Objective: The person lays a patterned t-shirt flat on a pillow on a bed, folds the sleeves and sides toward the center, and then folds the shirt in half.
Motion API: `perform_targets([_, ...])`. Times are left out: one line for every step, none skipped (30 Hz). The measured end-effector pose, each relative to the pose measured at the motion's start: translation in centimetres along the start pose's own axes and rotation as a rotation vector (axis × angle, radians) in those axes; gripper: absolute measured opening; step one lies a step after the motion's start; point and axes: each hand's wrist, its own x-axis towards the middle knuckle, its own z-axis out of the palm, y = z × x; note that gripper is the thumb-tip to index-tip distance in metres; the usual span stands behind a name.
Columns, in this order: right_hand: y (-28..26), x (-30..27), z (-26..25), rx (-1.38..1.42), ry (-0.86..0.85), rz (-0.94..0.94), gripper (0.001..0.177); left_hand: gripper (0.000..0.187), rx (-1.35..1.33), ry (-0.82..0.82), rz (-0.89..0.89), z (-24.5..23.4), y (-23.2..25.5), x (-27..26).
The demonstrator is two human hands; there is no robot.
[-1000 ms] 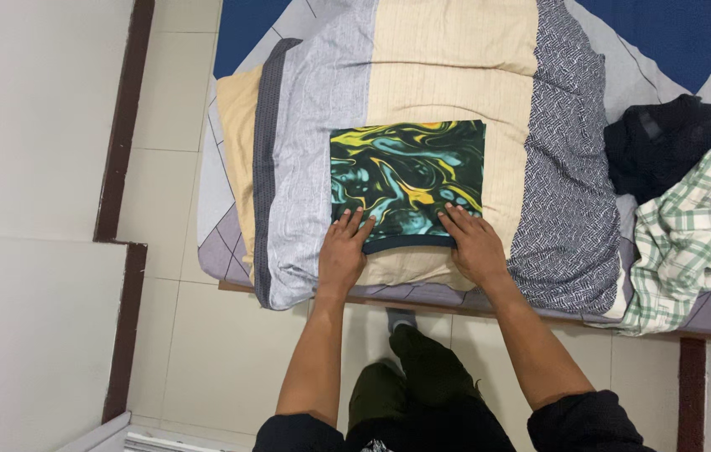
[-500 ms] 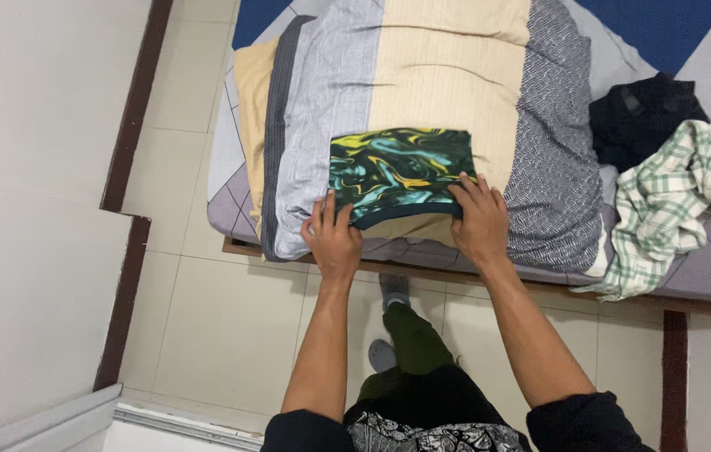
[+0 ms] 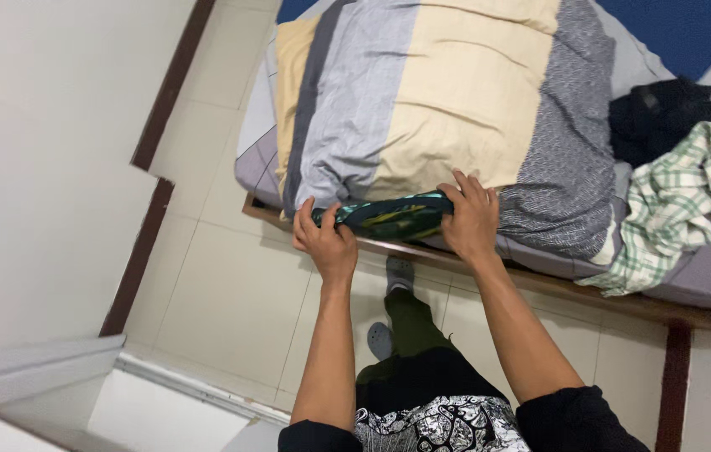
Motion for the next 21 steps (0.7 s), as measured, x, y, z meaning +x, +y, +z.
perform_targets([-0.7, -0.1, 0.3, 0.005, -0.01, 0.005, 0.054, 0.041, 0.01, 0.011, -0.01, -0.7, -0.4, -0.3])
perform_targets([-1.4, -0.3, 0.6, 0.01, -0.021, 0.009, 0.051, 0.038, 0.047, 0.001, -0.04, -1.5, -0.7, -0.5])
perform_targets([-2.0, -0.4, 0.9, 0.016, -0.028, -0.007, 0.051, 0.036, 0.084, -0.009, -0.071, -2.3, -1.1, -0.8])
perform_targets([-2.7, -0.4, 1.2, 0.042, -0.039, -0.015, 0.051, 0.036, 0.092, 0.002, -0.082, -3.1, -1.4, -1.0])
perform_targets([-3.3, -0.4, 1.4, 0.068, -0.05, -0.023, 0.051, 0.033, 0.096, 0.031, -0.094, -3.9, -1.8, -1.3])
perform_targets([-3.9, -0.3, 1.6, 0.072, -0.057, -0.041, 0.051, 0.03, 0.1, 0.061, -0.108, -4.5, -2.2, -1.5])
perform_targets([-4.5, -0.2, 1.7, 0.105, -0.066, -0.05, 0.05, 0.03, 0.109, 0.073, -0.121, -5.0, -2.5, -1.6])
perform_targets([-5.2, -0.1, 1.9, 0.141, -0.079, -0.06, 0.049, 0.029, 0.118, 0.093, -0.129, -5.5, -2.9, -1.7])
perform_targets([-5.8, 0.1, 1.9, 0.147, -0.09, -0.077, 0.049, 0.028, 0.127, 0.113, -0.138, -6.1, -3.3, -1.8])
perform_targets([-6.3, 0.4, 2.0, 0.165, -0.078, -0.092, 0.045, 0.028, 0.137, 0.124, -0.15, -6.5, -3.7, -1.8])
perform_targets([-7.0, 0.7, 2.0, 0.183, -0.067, -0.106, 0.041, 0.028, 0.151, 0.153, -0.157, -7.0, -4.0, -1.9])
perform_targets([-7.5, 1.1, 2.0, 0.184, -0.071, -0.118, 0.041, 0.027, 0.157, 0.179, -0.161, -7.2, -4.1, -1.7])
perform_targets([-8.2, 1.5, 2.0, 0.18, -0.062, -0.138, 0.045, 0.027, 0.161, 0.188, -0.17, -7.4, -4.2, -1.5])
perform_targets([-8.7, 2.0, 2.1, 0.177, -0.053, -0.16, 0.049, 0.026, 0.182, 0.198, -0.194, -7.7, -4.4, -1.2])
perform_targets([-9.2, 2.6, 2.0, 0.177, -0.058, -0.173, 0.049, 0.026, 0.203, 0.208, -0.219, -8.0, -4.5, -0.8])
perform_targets([-9.8, 3.2, 2.0, 0.168, -0.045, -0.215, 0.046, 0.026, 0.212, 0.218, -0.231, -8.3, -4.7, -0.4])
perform_targets([-10.5, 3.7, 2.1, 0.16, -0.031, -0.257, 0.044, 0.026, 0.208, 0.246, -0.231, -8.5, -4.9, 0.1])
perform_targets([-11.1, 4.0, 2.1, 0.168, -0.045, -0.272, 0.044, 0.026, 0.209, 0.271, -0.234, -8.9, -5.2, 0.3])
perform_targets([-11.5, 4.4, 2.0, 0.196, -0.023, -0.295, 0.042, 0.026, 0.223, 0.279, -0.25, -9.3, -5.5, 0.4])
perform_targets([-12.0, 5.1, 2.0, 0.225, 0.007, -0.321, 0.041, 0.027, 0.232, 0.291, -0.262, -9.4, -5.7, 0.9])
perform_targets([-12.6, 5.5, 2.3, 0.233, 0.0, -0.338, 0.041, 0.028, 0.242, 0.303, -0.275, -9.7, -6.0, 1.4])
